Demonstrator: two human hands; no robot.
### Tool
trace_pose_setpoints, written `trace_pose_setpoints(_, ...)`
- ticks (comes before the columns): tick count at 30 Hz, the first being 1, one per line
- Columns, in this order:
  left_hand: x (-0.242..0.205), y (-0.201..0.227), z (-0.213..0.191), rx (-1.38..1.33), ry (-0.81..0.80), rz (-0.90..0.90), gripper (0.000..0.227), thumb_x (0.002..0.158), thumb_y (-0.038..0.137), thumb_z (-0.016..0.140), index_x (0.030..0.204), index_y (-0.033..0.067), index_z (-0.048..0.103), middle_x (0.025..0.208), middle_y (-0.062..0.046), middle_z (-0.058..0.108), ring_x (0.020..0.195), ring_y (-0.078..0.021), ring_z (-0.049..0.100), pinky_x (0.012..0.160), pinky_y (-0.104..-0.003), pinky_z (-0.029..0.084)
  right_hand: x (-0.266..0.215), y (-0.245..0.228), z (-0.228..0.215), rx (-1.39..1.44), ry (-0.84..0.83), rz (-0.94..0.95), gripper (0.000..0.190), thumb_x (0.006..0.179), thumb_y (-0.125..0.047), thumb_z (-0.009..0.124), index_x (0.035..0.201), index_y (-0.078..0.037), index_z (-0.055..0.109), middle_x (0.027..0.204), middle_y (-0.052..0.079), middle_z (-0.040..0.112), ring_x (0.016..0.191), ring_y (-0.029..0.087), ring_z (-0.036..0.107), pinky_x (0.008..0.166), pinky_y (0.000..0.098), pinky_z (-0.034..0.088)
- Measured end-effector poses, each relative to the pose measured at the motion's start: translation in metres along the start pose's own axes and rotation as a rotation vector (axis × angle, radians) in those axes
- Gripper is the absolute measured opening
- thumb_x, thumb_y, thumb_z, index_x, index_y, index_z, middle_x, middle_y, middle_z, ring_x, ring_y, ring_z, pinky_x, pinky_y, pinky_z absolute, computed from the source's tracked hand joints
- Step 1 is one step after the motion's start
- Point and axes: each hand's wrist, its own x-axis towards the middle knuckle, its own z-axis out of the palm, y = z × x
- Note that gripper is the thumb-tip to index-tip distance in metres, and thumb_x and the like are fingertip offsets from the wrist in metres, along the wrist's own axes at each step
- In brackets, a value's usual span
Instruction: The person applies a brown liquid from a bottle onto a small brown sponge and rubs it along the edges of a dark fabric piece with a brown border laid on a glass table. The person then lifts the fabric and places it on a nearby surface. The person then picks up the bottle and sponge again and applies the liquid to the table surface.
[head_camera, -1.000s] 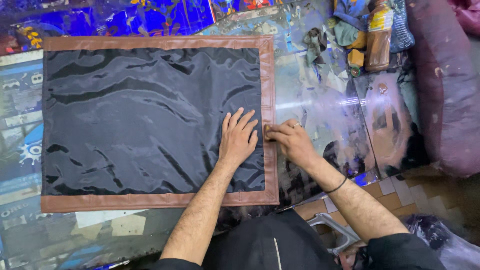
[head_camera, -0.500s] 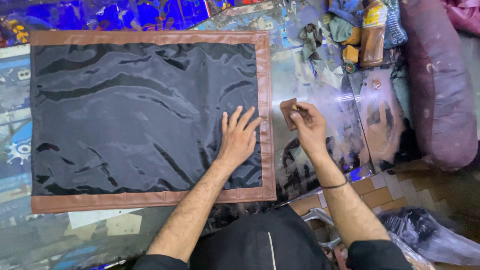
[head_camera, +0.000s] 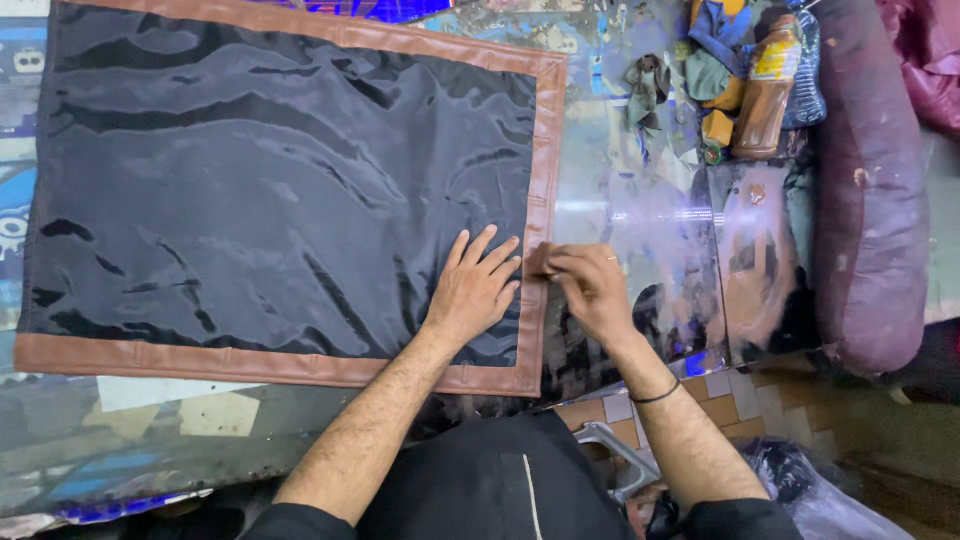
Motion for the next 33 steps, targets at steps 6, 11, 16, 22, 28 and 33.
trace_pose_setpoints(6,0.001,0.001,-0.001,-0.034,0.027,-0.008,0.036,0.091,0.026,0.067,0.119,0.0058,0.073,0.144,-0.007,0.059,0.143,-0.033,0.041,0.12,-0.057,0.028,0.051,0.017,0.026,-0.198,0.022,-0.083,0.023,0.081,0.005,0.072,0.099,-0.01,0.076,0.108,0.003,0.074,0.096,0.029,0.063,0.088,0.0388,0.048)
trace_pose_setpoints(11,0.0,-0.003,0.001,-0.071,0.057,-0.033,0.031,0.091,0.019,0.065,0.117,0.0051,0.074,0.144,-0.006,0.06,0.144,-0.0317,0.042,0.122,-0.053,0.029,0.06,0.018,0.025,-0.147,-0.039,-0.043,0.022,0.085,0.006,0.072,0.101,-0.008,0.076,0.112,0.003,0.075,0.099,0.026,0.065,0.09,0.0385,0.048)
trace_pose_setpoints(16,0.0,-0.005,0.002,-0.114,0.083,-0.043,0.03,0.088,0.015,0.064,0.114,0.0026,0.075,0.143,-0.008,0.06,0.143,-0.0327,0.043,0.122,-0.052,0.03,0.015,-0.014,0.01,-0.04,-0.256,-0.073,0.029,0.074,0.008,0.07,0.099,-0.008,0.074,0.114,0.004,0.075,0.098,0.027,0.065,0.089,0.0368,0.049)
trace_pose_setpoints(22,-0.002,-0.005,0.005,-0.127,0.107,-0.043,0.028,0.087,0.014,0.065,0.111,0.0031,0.075,0.141,-0.008,0.061,0.142,-0.0323,0.045,0.122,-0.052,0.032,0.054,0.018,0.015,-0.156,-0.127,-0.12,0.025,0.083,0.009,0.07,0.1,-0.01,0.074,0.11,0.002,0.076,0.096,0.027,0.064,0.089,0.0368,0.048)
trace_pose_setpoints(28,0.001,-0.007,0.001,-0.128,0.11,-0.034,0.028,0.085,0.014,0.066,0.109,0.0037,0.076,0.141,-0.008,0.062,0.142,-0.0324,0.045,0.121,-0.052,0.032,0.084,0.033,0.02,-0.172,-0.031,-0.07,0.019,0.088,0.004,0.072,0.104,-0.006,0.072,0.11,0.006,0.074,0.098,0.029,0.064,0.09,0.04,0.048)
trace_pose_setpoints(33,-0.001,-0.008,0.003,-0.145,0.097,-0.052,0.028,0.084,0.013,0.066,0.109,0.0032,0.076,0.14,-0.008,0.062,0.141,-0.0318,0.045,0.121,-0.053,0.032,0.027,-0.012,0.006,-0.057,-0.274,-0.02,0.023,0.083,0.004,0.07,0.103,-0.007,0.073,0.111,0.006,0.075,0.098,0.028,0.066,0.09,0.0388,0.048)
